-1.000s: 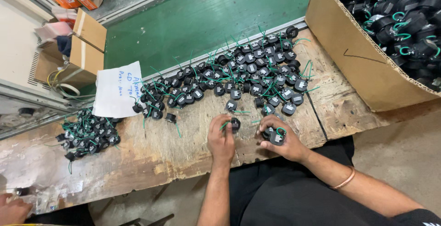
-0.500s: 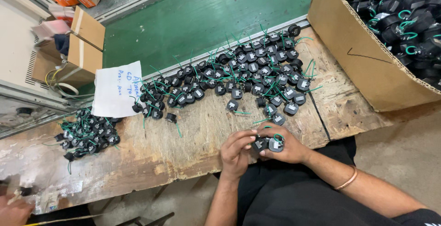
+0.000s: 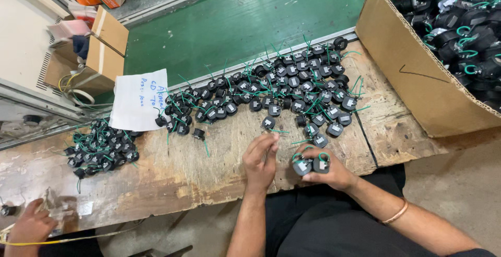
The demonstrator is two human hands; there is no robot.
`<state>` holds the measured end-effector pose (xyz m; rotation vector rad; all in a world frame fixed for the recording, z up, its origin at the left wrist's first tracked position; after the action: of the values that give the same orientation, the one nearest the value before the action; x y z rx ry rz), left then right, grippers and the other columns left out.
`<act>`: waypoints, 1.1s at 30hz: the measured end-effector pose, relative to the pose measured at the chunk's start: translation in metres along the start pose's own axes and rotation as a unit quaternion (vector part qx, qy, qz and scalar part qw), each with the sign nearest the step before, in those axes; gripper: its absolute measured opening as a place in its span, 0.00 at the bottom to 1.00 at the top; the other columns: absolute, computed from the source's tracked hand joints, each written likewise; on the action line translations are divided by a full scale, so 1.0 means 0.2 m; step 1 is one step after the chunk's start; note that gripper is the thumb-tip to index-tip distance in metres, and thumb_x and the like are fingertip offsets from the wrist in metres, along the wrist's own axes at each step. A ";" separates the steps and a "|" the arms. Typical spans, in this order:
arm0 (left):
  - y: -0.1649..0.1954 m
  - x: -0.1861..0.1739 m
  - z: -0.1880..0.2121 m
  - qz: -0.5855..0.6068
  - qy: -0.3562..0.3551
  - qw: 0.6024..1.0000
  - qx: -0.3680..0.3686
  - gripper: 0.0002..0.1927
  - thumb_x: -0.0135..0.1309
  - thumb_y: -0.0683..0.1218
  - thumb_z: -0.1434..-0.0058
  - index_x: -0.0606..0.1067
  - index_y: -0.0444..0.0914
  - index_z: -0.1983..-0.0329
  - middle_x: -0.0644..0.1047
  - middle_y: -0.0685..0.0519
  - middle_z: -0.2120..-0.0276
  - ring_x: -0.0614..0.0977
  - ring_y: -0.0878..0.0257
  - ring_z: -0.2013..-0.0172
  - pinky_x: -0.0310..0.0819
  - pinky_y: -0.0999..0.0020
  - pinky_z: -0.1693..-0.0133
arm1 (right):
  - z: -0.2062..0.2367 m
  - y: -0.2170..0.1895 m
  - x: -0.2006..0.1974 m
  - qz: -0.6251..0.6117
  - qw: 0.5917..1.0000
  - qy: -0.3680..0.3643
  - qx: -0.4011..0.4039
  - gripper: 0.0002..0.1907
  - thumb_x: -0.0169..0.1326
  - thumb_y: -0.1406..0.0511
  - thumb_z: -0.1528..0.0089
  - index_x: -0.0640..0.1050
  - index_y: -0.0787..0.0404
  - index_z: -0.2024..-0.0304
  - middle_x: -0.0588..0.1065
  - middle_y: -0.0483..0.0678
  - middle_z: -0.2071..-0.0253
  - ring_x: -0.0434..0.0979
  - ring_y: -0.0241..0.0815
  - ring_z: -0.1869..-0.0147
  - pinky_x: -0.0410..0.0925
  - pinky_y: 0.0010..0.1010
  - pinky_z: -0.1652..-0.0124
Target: The person picks up black plug-shaped adapters with green wires from the workbench, winds each wire around the adapter body by hand, and places the coiled unit into a large cardboard box beside the bench. They repeat this cycle continuously across the episode.
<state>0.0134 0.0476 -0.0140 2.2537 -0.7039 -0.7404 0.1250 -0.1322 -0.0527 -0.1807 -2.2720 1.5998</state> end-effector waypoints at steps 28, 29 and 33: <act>0.18 0.11 0.08 0.077 0.070 0.993 -0.054 0.09 0.60 0.33 0.38 0.80 0.36 0.56 0.84 0.50 0.59 0.85 0.57 0.57 0.80 0.65 0.53 | 0.04 0.10 -0.01 -0.398 0.901 0.044 0.168 0.29 0.57 0.70 0.34 0.62 0.63 0.32 0.73 0.55 0.44 0.78 0.53 0.43 0.76 0.46 0.54; 0.17 0.08 0.09 0.070 0.070 0.994 -0.051 0.09 0.60 0.33 0.37 0.79 0.36 0.56 0.85 0.50 0.57 0.86 0.57 0.55 0.80 0.64 0.51 | 0.04 0.10 -0.01 -0.389 0.904 0.049 0.172 0.30 0.57 0.70 0.34 0.61 0.63 0.31 0.73 0.56 0.45 0.79 0.53 0.45 0.76 0.45 0.55; 0.12 -0.02 0.17 0.073 -0.010 0.997 -0.026 0.10 0.57 0.34 0.38 0.78 0.36 0.54 0.84 0.47 0.52 0.85 0.55 0.49 0.78 0.63 0.46 | 0.03 0.10 0.01 -0.340 0.921 0.078 0.172 0.34 0.58 0.70 0.38 0.60 0.58 0.32 0.74 0.52 0.46 0.79 0.47 0.46 0.77 0.41 0.57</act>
<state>-0.0184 0.0211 -0.0160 2.1250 -0.8398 -0.7031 0.1186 -0.1293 -0.0733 0.5004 -1.6232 1.4818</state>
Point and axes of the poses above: each hand's wrist, its own z-axis away from the middle knuckle, its own x-axis out of the palm, y = z × x, the point moved 1 cm from there along -z, towards the middle knuckle
